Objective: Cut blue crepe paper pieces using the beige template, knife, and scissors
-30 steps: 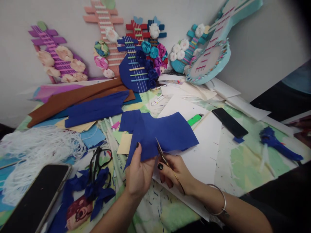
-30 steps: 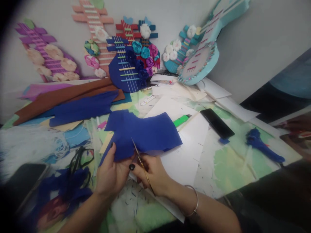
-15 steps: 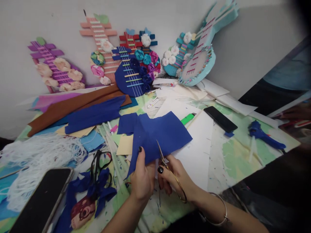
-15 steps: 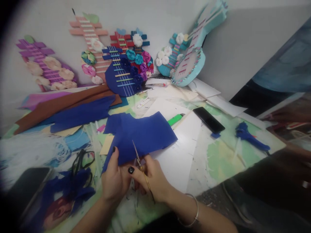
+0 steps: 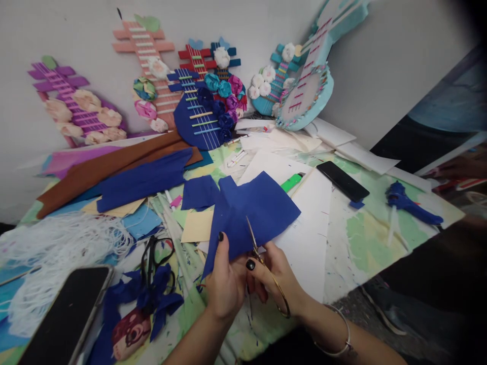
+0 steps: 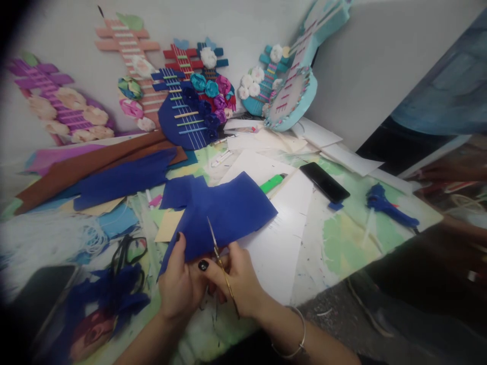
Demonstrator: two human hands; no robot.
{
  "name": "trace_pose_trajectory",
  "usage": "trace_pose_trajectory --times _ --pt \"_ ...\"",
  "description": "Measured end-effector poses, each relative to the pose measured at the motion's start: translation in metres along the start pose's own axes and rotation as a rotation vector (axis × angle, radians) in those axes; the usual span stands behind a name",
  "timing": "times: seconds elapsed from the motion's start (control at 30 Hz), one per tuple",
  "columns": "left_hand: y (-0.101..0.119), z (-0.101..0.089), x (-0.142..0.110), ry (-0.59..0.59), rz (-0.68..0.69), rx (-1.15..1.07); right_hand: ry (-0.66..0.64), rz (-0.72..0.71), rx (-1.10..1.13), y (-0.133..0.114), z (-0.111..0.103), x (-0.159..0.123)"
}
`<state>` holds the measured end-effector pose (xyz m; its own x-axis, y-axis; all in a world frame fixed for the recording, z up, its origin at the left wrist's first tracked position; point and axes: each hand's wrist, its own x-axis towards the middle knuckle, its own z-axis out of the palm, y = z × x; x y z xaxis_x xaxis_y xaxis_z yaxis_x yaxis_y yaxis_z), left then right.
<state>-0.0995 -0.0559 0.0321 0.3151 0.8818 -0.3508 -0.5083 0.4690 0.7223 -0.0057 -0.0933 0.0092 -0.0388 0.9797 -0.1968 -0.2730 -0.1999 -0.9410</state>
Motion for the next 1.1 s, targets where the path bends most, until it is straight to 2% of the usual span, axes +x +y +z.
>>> trace_pose_trajectory --times 0.2,0.47,0.73,1.1 --pt "-0.001 -0.002 -0.001 -0.043 -0.111 -0.010 0.030 0.016 0.016 0.002 0.001 -0.001" --pt "0.007 0.007 -0.002 -0.107 -0.098 0.001 0.016 0.037 0.006 0.003 0.000 0.000" --pt "0.001 0.004 -0.001 -0.009 -0.027 -0.003 0.008 0.037 0.054 0.005 0.000 -0.001" --pt "-0.004 -0.001 0.002 0.002 0.014 -0.035 0.001 0.037 0.084 0.007 -0.001 0.000"
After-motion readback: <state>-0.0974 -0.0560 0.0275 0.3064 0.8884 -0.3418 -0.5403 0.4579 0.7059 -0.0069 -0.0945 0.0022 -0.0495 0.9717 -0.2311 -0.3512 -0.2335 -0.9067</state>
